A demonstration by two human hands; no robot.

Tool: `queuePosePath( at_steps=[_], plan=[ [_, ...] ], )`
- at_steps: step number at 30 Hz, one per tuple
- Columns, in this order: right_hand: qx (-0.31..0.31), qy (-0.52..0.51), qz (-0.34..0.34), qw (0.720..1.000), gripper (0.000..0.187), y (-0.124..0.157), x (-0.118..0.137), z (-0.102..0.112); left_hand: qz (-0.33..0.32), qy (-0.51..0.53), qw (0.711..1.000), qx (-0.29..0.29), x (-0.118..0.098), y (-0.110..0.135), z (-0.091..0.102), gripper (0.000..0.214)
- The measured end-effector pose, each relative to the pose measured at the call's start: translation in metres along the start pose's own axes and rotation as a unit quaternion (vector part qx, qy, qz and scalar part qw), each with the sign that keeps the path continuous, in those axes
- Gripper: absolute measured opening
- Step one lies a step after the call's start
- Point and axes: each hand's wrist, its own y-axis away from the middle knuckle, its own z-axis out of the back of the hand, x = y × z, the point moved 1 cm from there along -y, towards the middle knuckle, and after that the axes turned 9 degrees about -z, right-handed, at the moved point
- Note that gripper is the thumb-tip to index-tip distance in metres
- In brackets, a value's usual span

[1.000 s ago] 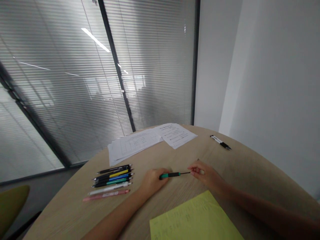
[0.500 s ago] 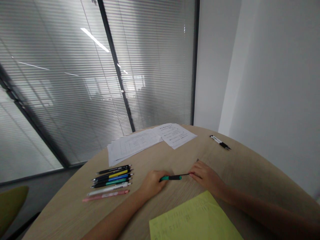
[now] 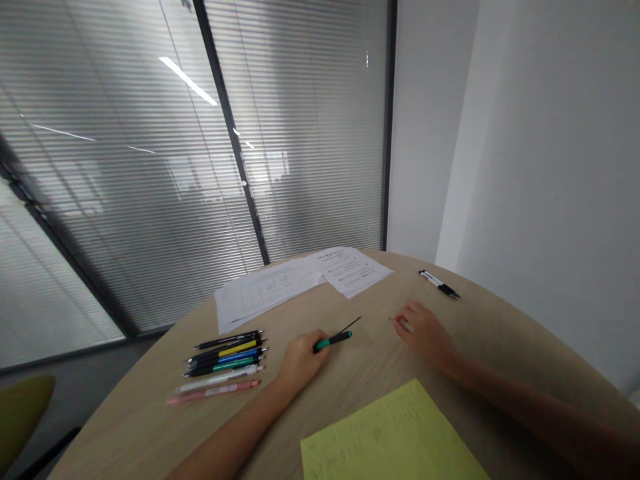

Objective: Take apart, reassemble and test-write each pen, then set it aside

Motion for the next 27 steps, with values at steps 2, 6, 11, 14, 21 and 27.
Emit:
queuePosePath(
  at_steps=[2,6,11,14,21,27],
  plan=[
    [0.004,0.037,-0.010,0.999,0.012,-0.003,0.003,-0.001,0.015,-0.010,1.000,-0.011,0.001,-0.001,0.000,0.019],
    [0.025,0.112,0.014,0.993,0.012,-0.009,0.017,-0.006,0.027,-0.022,0.999,-0.021,0.003,-0.001,-0.002,0.018],
    [0.031,0.156,0.011,0.987,0.012,-0.016,0.029,-0.015,0.031,-0.036,0.999,-0.021,0.003,-0.001,-0.004,0.016],
    [0.040,0.165,0.014,0.985,0.012,-0.018,0.029,-0.017,0.028,-0.039,0.999,-0.018,0.002,-0.001,-0.004,0.017],
    [0.036,0.114,0.042,0.992,0.012,-0.025,0.026,-0.006,0.005,-0.035,0.999,0.000,0.000,0.001,-0.003,0.019],
    [0.045,-0.021,0.188,0.981,0.026,-0.027,0.039,0.000,-0.046,-0.019,0.999,0.022,-0.004,0.004,-0.003,0.021]
  ],
)
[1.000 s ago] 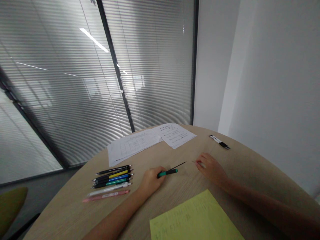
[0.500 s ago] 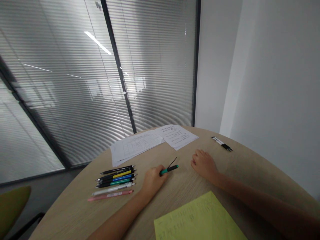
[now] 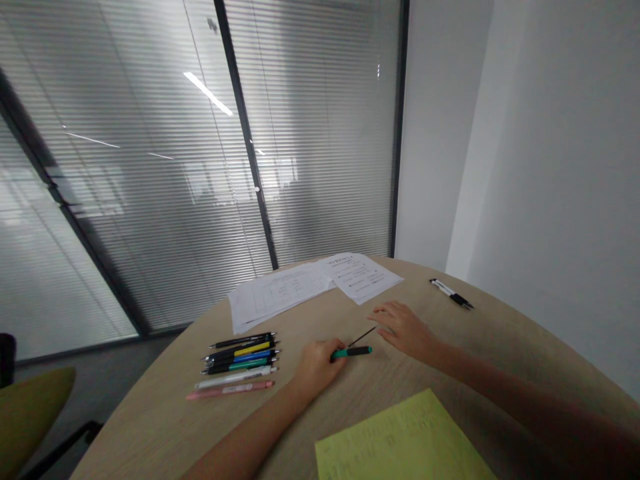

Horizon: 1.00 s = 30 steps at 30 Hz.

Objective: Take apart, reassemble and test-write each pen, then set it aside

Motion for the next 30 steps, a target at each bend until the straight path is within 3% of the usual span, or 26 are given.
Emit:
queuePosePath(
  at_steps=[4,13,19,26,30],
  plan=[
    [0.023,-0.001,0.043,0.999,0.013,0.001,0.008,-0.002,-0.022,0.011,1.000,0.000,0.002,0.000,-0.002,0.022],
    [0.008,-0.009,0.002,1.000,0.011,0.006,0.010,0.002,-0.052,0.028,0.998,-0.008,0.005,0.000,-0.005,0.023],
    [0.056,0.002,0.028,0.998,0.008,0.007,0.007,-0.003,-0.054,0.036,0.998,-0.011,0.006,-0.001,-0.006,0.021],
    [0.080,-0.050,0.000,0.996,0.012,0.015,0.010,-0.005,-0.043,0.044,0.998,-0.011,0.006,-0.001,-0.004,0.022],
    [0.064,-0.067,-0.046,0.995,0.013,0.021,0.002,-0.007,-0.019,0.076,0.996,-0.050,0.007,-0.003,-0.005,0.032]
  ],
)
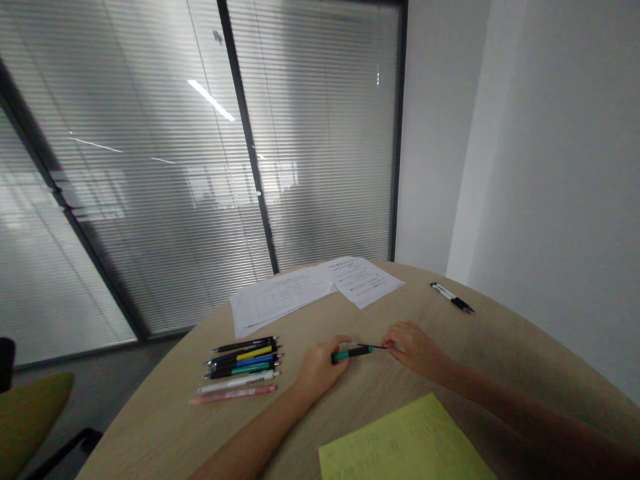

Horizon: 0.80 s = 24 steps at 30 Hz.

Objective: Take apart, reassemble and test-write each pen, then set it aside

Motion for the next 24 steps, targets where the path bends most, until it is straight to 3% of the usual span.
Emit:
queuePosePath(
  at_steps=[6,9,18,24],
  plan=[
    [0.005,-0.058,-0.195,0.979,0.014,0.001,-0.019,-0.005,0.029,0.032,0.997,-0.061,0.001,-0.001,-0.001,0.035],
    [0.012,-0.056,-0.242,0.969,0.014,-0.003,-0.016,-0.008,0.029,0.020,0.997,-0.062,-0.001,0.000,0.001,0.028],
    [0.013,-0.013,-0.196,0.980,0.013,-0.006,-0.005,-0.021,0.006,-0.078,0.997,-0.014,-0.005,0.000,0.001,0.017],
    [-0.071,-0.080,-0.133,0.985,0.023,-0.002,-0.008,-0.016,-0.047,-0.137,0.989,0.021,-0.008,0.002,-0.001,0.015]
  ],
)
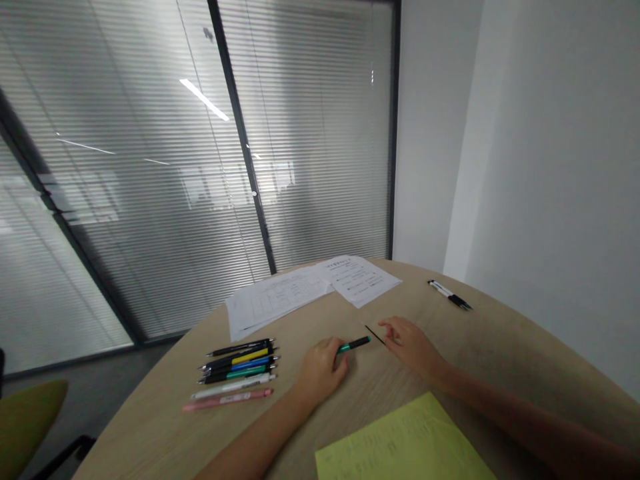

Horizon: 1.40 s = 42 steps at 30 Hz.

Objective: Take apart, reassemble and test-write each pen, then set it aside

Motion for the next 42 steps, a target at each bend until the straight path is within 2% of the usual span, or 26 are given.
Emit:
queuePosePath(
  at_steps=[2,5,8,12,24,30,32,34,37,39,42],
  plan=[
    [-0.010,-0.034,0.056,0.998,0.024,0.002,0.007,0.005,-0.032,-0.019,0.999,0.012,-0.001,0.001,-0.001,0.017],
    [0.021,-0.065,0.131,0.989,0.026,0.008,0.021,0.009,-0.059,-0.044,0.997,0.025,-0.002,0.001,-0.002,0.016],
    [0.054,-0.057,0.159,0.984,0.022,0.013,0.031,0.009,-0.076,-0.063,0.995,0.035,-0.004,0.001,-0.001,0.015],
    [0.052,-0.054,0.136,0.988,0.015,0.012,0.031,0.008,-0.086,-0.065,0.994,0.027,-0.005,0.000,-0.001,0.014],
    [0.035,-0.109,0.051,0.992,0.012,-0.004,0.014,0.019,-0.010,-0.042,0.999,-0.023,0.003,-0.002,-0.004,0.018],
    [0.009,-0.082,-0.069,0.994,0.015,-0.013,-0.002,0.019,0.080,0.004,0.995,-0.064,0.012,-0.004,0.000,0.019],
    [0.009,-0.066,-0.086,0.994,0.018,-0.013,-0.003,0.017,0.093,0.007,0.993,-0.076,0.014,-0.005,0.000,0.021],
    [0.012,-0.024,-0.067,0.997,0.015,-0.010,0.003,0.013,0.096,0.011,0.992,-0.086,0.015,-0.005,0.000,0.021],
    [0.015,0.075,0.013,0.997,0.003,-0.005,0.021,0.006,0.084,0.011,0.992,-0.096,0.013,-0.004,-0.001,0.021],
    [0.018,0.122,0.056,0.991,0.004,-0.003,0.034,0.002,0.071,0.001,0.992,-0.101,0.012,-0.004,-0.001,0.022],
    [0.028,0.153,0.074,0.985,0.006,-0.006,0.044,-0.006,0.066,-0.027,0.993,-0.099,0.011,-0.003,-0.002,0.022]
  ],
)
